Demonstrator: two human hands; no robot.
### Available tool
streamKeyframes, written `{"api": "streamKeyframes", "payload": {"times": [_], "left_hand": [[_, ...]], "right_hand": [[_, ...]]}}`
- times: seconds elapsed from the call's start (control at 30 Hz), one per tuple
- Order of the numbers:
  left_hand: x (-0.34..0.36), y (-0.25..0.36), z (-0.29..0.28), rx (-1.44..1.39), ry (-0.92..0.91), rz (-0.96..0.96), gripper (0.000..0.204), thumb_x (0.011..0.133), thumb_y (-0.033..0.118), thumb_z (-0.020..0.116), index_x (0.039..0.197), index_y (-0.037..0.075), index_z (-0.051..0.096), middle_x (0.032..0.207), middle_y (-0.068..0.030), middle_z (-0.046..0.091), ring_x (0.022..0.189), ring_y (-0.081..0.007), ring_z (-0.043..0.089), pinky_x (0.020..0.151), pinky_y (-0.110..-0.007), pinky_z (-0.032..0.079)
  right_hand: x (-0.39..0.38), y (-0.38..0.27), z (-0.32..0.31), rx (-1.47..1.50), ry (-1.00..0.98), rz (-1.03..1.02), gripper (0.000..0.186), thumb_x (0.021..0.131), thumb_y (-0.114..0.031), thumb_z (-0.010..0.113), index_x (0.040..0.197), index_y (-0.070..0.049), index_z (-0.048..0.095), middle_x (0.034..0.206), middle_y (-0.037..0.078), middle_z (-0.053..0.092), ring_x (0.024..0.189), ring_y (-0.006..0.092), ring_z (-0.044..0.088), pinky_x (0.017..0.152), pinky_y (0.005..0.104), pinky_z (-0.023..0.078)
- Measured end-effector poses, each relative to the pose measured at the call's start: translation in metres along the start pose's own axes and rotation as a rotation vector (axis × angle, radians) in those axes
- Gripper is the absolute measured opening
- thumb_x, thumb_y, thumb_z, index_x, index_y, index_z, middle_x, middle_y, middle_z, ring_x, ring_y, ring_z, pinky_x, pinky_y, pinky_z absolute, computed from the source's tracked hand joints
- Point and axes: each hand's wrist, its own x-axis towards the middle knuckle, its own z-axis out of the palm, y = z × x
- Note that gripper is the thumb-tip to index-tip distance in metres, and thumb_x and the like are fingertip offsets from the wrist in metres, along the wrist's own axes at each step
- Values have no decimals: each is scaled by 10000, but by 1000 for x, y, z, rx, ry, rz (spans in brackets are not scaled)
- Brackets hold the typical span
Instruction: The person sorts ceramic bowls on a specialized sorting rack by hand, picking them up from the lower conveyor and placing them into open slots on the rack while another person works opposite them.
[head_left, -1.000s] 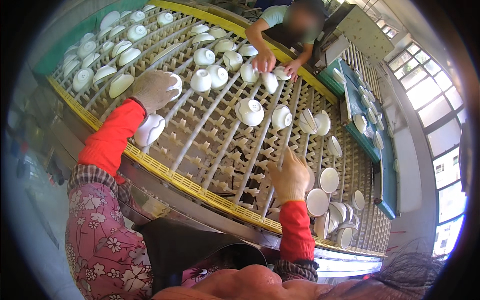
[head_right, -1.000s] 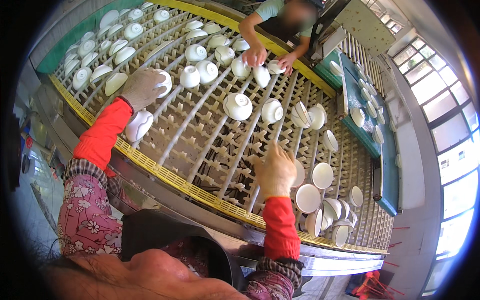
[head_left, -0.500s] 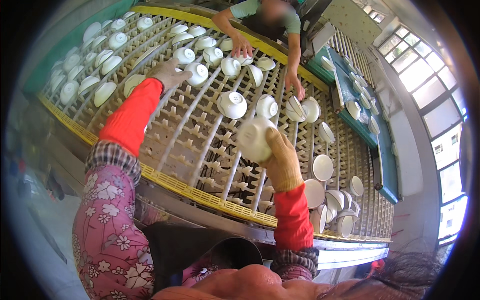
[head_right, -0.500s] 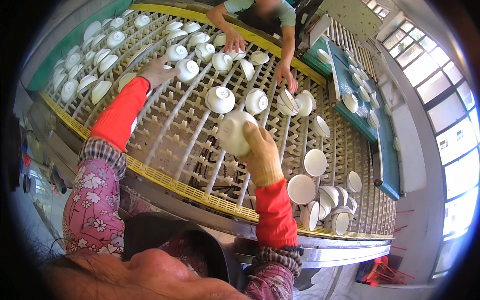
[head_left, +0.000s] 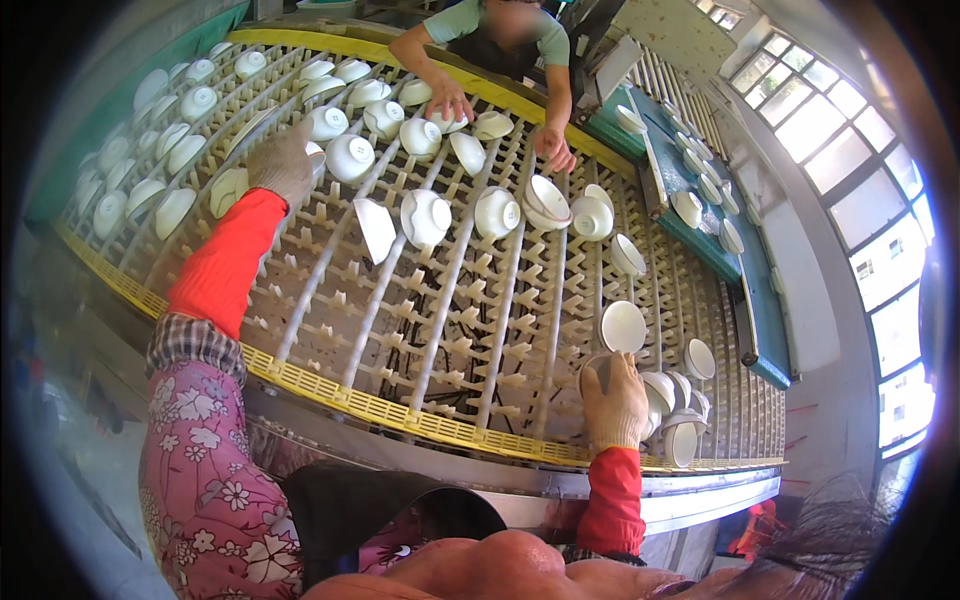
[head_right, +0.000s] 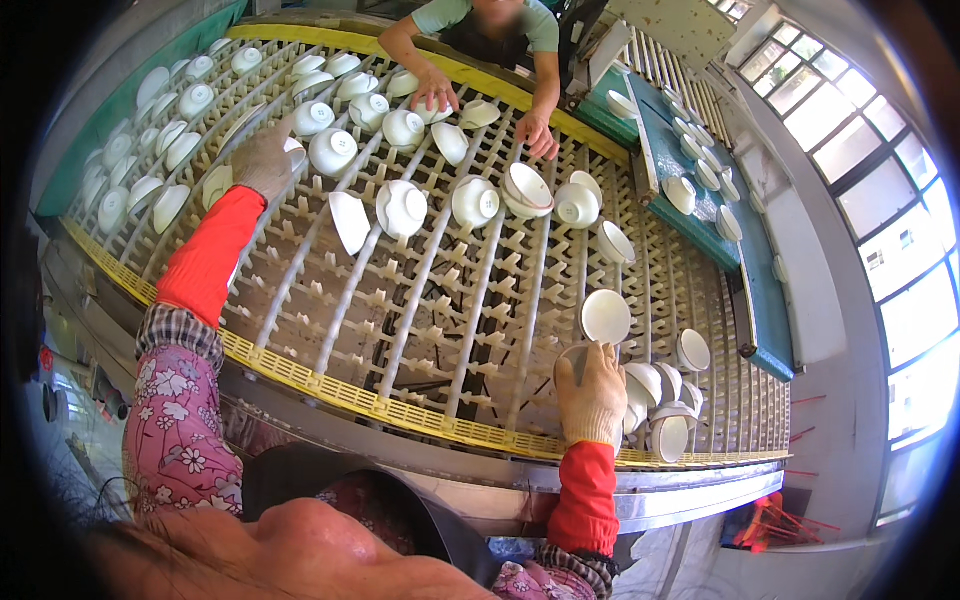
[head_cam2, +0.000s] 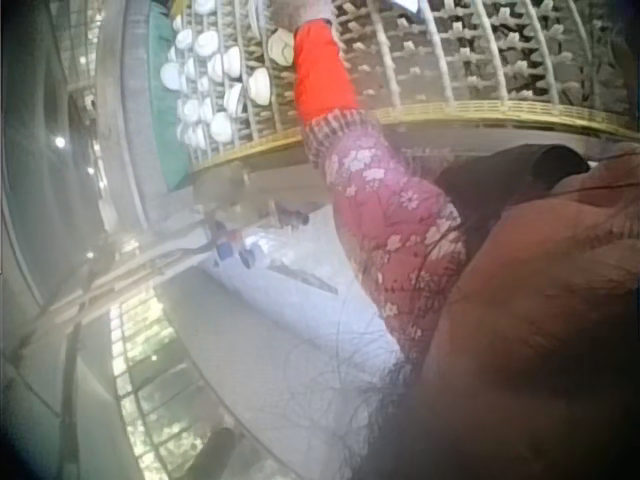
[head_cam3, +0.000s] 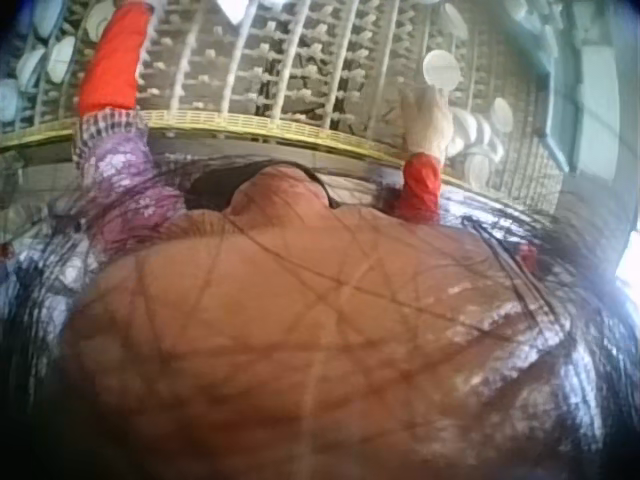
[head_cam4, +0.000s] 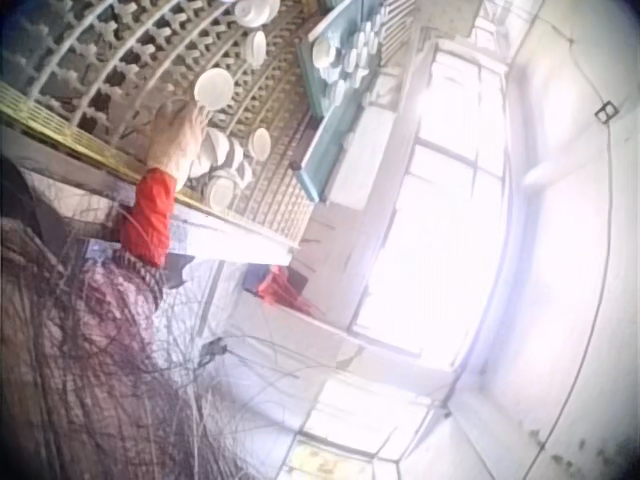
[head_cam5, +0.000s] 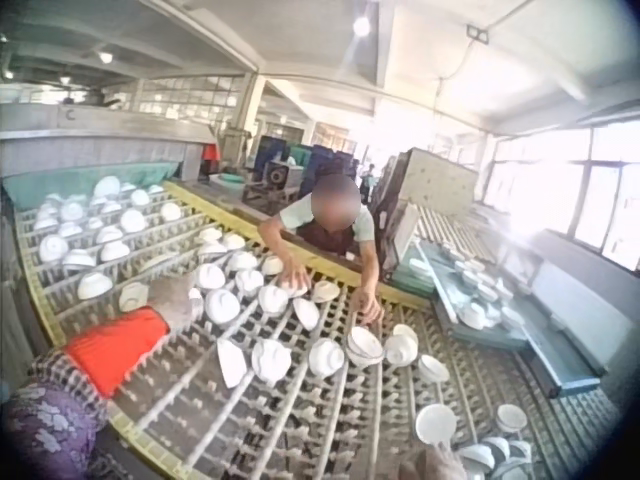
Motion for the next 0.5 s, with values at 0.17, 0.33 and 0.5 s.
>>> {"api": "streamKeyframes", "payload": {"times": [0.17,0.33,0.5], "left_hand": [[-39,-1,-7,191,-87,240,321,852,128,660,1162,113,581,950,-164,698,911,-393,674,771,-480,526],[-80,-15,-26,-50,-211,459,329,837,218,696,1125,90,599,884,-166,681,869,-399,660,753,-471,524],[-82,32,-25,-223,26,563,321,798,267,756,1001,50,634,965,-137,618,917,-339,598,906,-447,467]], "right_hand": [[0,7,-1,74,-45,45,556,897,-344,629,1313,20,561,1304,266,596,1167,410,594,993,427,474],[-3,-22,-24,144,-294,33,347,891,-361,642,1072,-67,675,999,213,685,964,409,641,962,428,488],[-7,-18,-7,-80,-206,-234,430,882,-443,668,727,-43,699,755,174,675,750,382,655,817,460,508]]}}
